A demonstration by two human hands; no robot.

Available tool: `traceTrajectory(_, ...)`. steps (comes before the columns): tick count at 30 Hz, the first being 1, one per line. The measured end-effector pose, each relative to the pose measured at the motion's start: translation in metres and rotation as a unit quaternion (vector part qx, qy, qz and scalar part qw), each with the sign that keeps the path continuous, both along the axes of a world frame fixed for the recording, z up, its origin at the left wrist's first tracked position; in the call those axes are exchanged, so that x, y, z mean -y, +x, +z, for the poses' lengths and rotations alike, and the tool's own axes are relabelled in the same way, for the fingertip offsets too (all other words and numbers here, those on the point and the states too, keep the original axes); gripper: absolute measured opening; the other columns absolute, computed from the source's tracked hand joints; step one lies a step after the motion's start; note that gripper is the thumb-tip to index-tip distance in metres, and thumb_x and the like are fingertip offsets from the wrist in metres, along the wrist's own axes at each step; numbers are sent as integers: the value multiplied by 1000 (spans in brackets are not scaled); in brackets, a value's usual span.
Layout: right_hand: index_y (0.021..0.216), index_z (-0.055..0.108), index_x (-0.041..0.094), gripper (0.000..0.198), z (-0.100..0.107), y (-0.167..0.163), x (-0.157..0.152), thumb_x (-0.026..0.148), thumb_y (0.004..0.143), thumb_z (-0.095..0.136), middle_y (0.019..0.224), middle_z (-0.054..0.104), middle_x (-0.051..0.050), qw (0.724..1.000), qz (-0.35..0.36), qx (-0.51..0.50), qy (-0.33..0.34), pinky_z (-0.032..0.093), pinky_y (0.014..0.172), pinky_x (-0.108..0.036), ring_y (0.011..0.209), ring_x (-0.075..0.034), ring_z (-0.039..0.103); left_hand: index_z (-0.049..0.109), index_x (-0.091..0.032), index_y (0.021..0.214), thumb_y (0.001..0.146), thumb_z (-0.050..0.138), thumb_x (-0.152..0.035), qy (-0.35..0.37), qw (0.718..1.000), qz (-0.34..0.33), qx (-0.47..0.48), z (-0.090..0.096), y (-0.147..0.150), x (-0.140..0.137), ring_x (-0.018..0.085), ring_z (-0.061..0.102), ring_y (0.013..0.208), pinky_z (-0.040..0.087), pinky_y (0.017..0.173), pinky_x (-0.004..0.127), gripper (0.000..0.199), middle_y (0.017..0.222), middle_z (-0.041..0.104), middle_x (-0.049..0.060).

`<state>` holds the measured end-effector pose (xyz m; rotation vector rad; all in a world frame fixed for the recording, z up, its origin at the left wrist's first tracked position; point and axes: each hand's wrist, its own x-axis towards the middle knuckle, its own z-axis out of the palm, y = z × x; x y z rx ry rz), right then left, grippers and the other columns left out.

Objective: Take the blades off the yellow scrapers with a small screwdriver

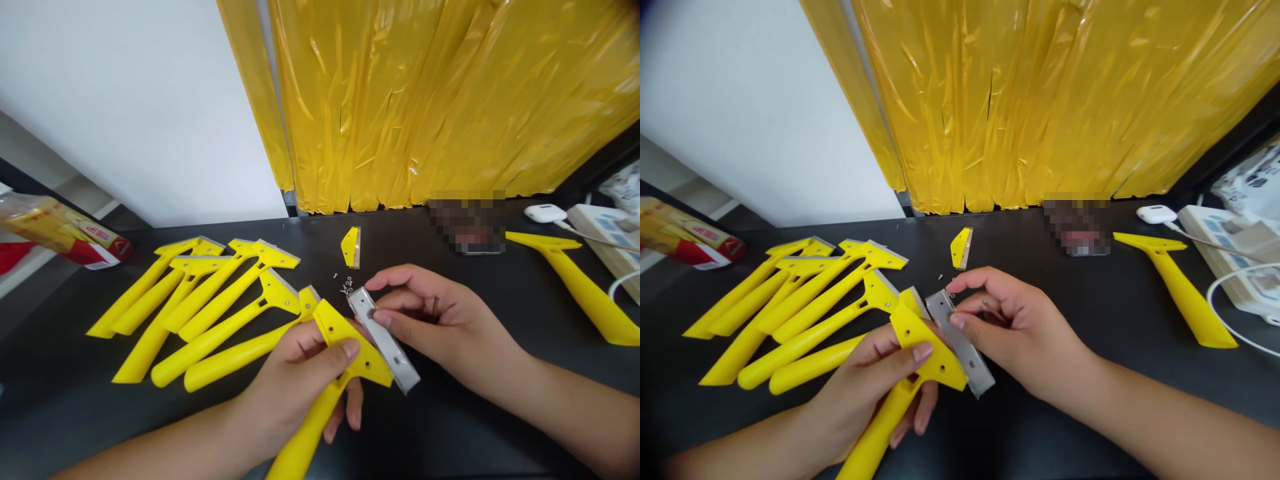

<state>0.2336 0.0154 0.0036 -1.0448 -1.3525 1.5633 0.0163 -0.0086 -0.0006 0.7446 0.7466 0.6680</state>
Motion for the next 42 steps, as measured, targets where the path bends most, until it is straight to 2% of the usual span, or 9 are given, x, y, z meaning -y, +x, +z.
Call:
traceTrajectory(4,115,70,27,24,1,-2,8,36,94,78,93,85,-3,999,2,48,11,57,61,-25,70,-16,72,70,-18,93,99,76,-44,-17,999,-23,-23,-1,1,0,7,54,40,44,34,9,27,53,66,-1)
traceTrajectory(8,113,72,28,21,4,-5,11,31,93,78,92,82,-2,996,-5,69,56,56,62,-24,71,-15,70,70,-18,94,97,78,-44,-18,999,-24,-38,-3,2,0,9,54,41,45,34,10,27,49,59,-6)
traceTrajectory(11,103,74,25,13,6,-5,10,34,94,78,76,68,2,996,4,78,48,45,54,-21,60,-10,55,67,-19,90,96,76,-46,-15,998,-30,-58,-4,2,-1,8,51,37,43,33,10,30,49,59,-5)
traceTrajectory(13,91,73,22,22,5,-4,8,42,95,77,66,54,4,996,35,74,16,35,50,-20,57,-9,42,64,-19,87,97,74,-47,-15,996,-30,-79,-5,0,-2,6,48,33,40,32,10,31,50,63,-4)
traceTrajectory(15,84,70,20,32,3,-2,7,49,96,77,64,48,5,996,67,65,-13,31,51,-22,58,-9,37,62,-20,84,97,73,-47,-13,995,-31,-90,-5,-1,-3,6,47,32,39,32,10,32,50,64,-3)
traceTrajectory(23,92,71,18,36,-6,2,3,53,99,74,79,60,0,993,101,11,-66,40,65,-26,71,-12,48,67,-19,85,96,76,-45,0,997,-28,-65,-1,0,-1,6,49,35,41,32,10,30,51,62,-4)
traceTrajectory(31,93,70,18,34,-6,4,4,52,100,73,80,60,0,991,108,8,-73,40,65,-26,72,-12,49,69,-19,85,98,75,-46,5,998,-33,-60,-6,-1,-1,6,49,36,43,33,10,30,53,64,-3)
traceTrajectory(38,94,70,19,32,-4,1,2,50,102,69,79,58,1,993,101,55,-26,36,61,-26,69,-12,44,65,-19,84,98,72,-52,-1,994,-25,-102,-9,-4,-2,5,48,32,41,33,11,37,53,65,-2)
traceTrajectory(42,99,69,20,23,-1,1,0,42,104,66,83,64,0,991,110,77,-10,41,63,-25,72,-12,50,65,-19,89,99,71,-51,12,993,-6,-117,-8,-2,-4,6,46,31,38,32,12,35,52,64,-3)
